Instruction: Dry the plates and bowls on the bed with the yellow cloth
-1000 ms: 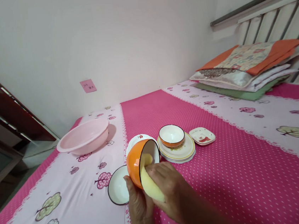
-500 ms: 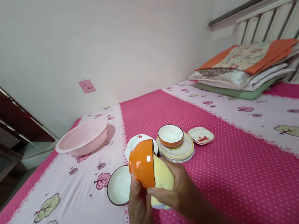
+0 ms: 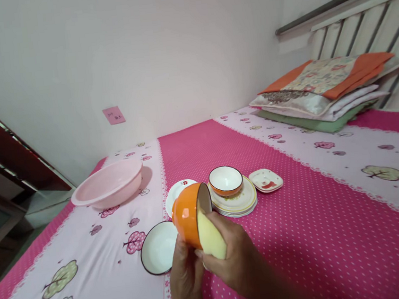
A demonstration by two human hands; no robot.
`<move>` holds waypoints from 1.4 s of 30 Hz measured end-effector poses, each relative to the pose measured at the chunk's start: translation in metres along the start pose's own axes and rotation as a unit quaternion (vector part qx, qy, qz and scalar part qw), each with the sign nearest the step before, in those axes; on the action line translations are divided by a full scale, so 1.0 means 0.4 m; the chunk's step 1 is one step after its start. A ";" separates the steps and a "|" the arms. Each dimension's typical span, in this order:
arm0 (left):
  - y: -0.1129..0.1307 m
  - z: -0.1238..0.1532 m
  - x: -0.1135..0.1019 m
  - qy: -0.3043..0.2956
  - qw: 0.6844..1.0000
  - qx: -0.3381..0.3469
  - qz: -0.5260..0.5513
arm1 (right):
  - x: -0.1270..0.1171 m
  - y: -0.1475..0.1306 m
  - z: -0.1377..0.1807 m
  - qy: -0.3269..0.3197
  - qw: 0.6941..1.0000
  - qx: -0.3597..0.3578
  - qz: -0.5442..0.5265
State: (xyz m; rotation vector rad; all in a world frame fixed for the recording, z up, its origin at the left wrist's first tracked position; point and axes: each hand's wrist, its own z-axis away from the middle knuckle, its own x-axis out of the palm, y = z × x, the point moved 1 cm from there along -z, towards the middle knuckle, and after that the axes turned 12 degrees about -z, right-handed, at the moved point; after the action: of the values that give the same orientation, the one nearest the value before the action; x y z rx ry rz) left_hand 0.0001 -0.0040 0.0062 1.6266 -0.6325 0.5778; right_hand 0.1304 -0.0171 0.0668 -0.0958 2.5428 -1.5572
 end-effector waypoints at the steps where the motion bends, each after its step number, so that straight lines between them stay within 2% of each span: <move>1: -0.004 0.002 -0.006 0.000 1.000 0.007 -0.011 | -0.002 -0.006 -0.001 0.001 0.998 0.035 -0.052; 3: -0.013 0.003 -0.019 -0.001 1.000 0.013 -0.020 | -0.006 -0.017 -0.004 -0.009 0.988 0.083 -0.132; 5: -0.020 0.000 -0.031 -0.005 1.000 0.008 -0.013 | -0.007 -0.021 -0.005 -0.015 0.987 0.087 -0.135; 8: -0.021 -0.009 -0.034 0.007 1.000 0.004 0.027 | -0.005 -0.016 -0.003 -0.028 0.999 0.014 -0.008; 10: -0.016 -0.015 -0.028 0.026 0.998 0.008 0.057 | 0.001 -0.008 0.000 -0.062 0.992 -0.066 0.089; 12: -0.010 -0.020 -0.020 0.046 0.996 0.004 0.073 | 0.008 0.004 0.005 -0.094 0.977 -0.115 0.150; 14: -0.005 -0.021 -0.012 0.064 0.995 -0.013 0.073 | 0.013 0.018 0.008 -0.094 0.973 -0.125 0.172; 16: -0.001 -0.018 -0.005 0.066 0.995 -0.030 0.062 | 0.014 0.027 0.010 -0.063 0.979 -0.117 0.156; 18: 0.003 -0.012 0.003 0.044 0.998 -0.036 0.042 | 0.010 0.024 0.008 -0.025 0.992 -0.083 0.095; 20: 0.007 -0.008 0.008 0.021 0.999 -0.024 0.010 | 0.000 0.010 0.001 -0.004 0.999 -0.006 -0.035; 21: 0.008 -0.006 0.009 0.015 1.000 -0.015 -0.006 | -0.006 0.000 -0.004 -0.004 0.992 0.040 -0.121; 23: 0.008 -0.006 0.006 0.013 0.999 0.008 -0.030 | -0.016 -0.022 -0.014 -0.014 0.953 0.109 -0.283; 25: 0.004 -0.008 -0.001 0.014 0.999 0.018 -0.037 | -0.022 -0.037 -0.022 -0.026 0.917 0.130 -0.377; 26: 0.000 -0.009 -0.005 0.018 0.999 0.016 -0.035 | -0.023 -0.039 -0.024 -0.033 0.910 0.131 -0.392; 27: -0.004 -0.010 -0.009 0.024 0.999 0.011 -0.030 | -0.023 -0.035 -0.024 -0.037 0.913 0.130 -0.385; 29: -0.012 -0.012 -0.011 0.033 0.999 -0.008 -0.008 | -0.020 -0.017 -0.020 -0.044 0.946 0.115 -0.299; 31: -0.014 -0.016 -0.006 0.036 0.999 -0.022 0.028 | -0.014 0.011 -0.013 -0.053 0.989 0.056 -0.130; 32: -0.012 -0.018 -0.001 0.038 0.998 -0.025 0.047 | -0.010 0.025 -0.010 -0.060 0.997 0.011 -0.040; 33: -0.008 -0.019 0.005 0.045 0.997 -0.028 0.064 | -0.006 0.037 -0.007 -0.070 0.996 -0.034 0.035; 35: 0.004 -0.022 0.017 0.074 0.993 -0.044 0.079 | 0.001 0.053 -0.003 -0.084 0.985 -0.097 0.118; 38: 0.018 -0.023 0.028 0.108 0.989 -0.076 0.073 | 0.003 0.054 -0.002 -0.066 0.986 -0.090 0.122; 42: 0.014 -0.019 0.013 0.068 0.992 -0.078 0.077 | -0.010 0.024 -0.007 -0.030 0.999 -0.008 0.005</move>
State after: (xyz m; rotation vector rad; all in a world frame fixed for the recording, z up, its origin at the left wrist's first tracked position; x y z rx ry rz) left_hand -0.0003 0.0023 0.0149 1.3872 -0.6883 0.7287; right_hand 0.1341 -0.0098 0.0601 -0.1294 2.5052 -1.5074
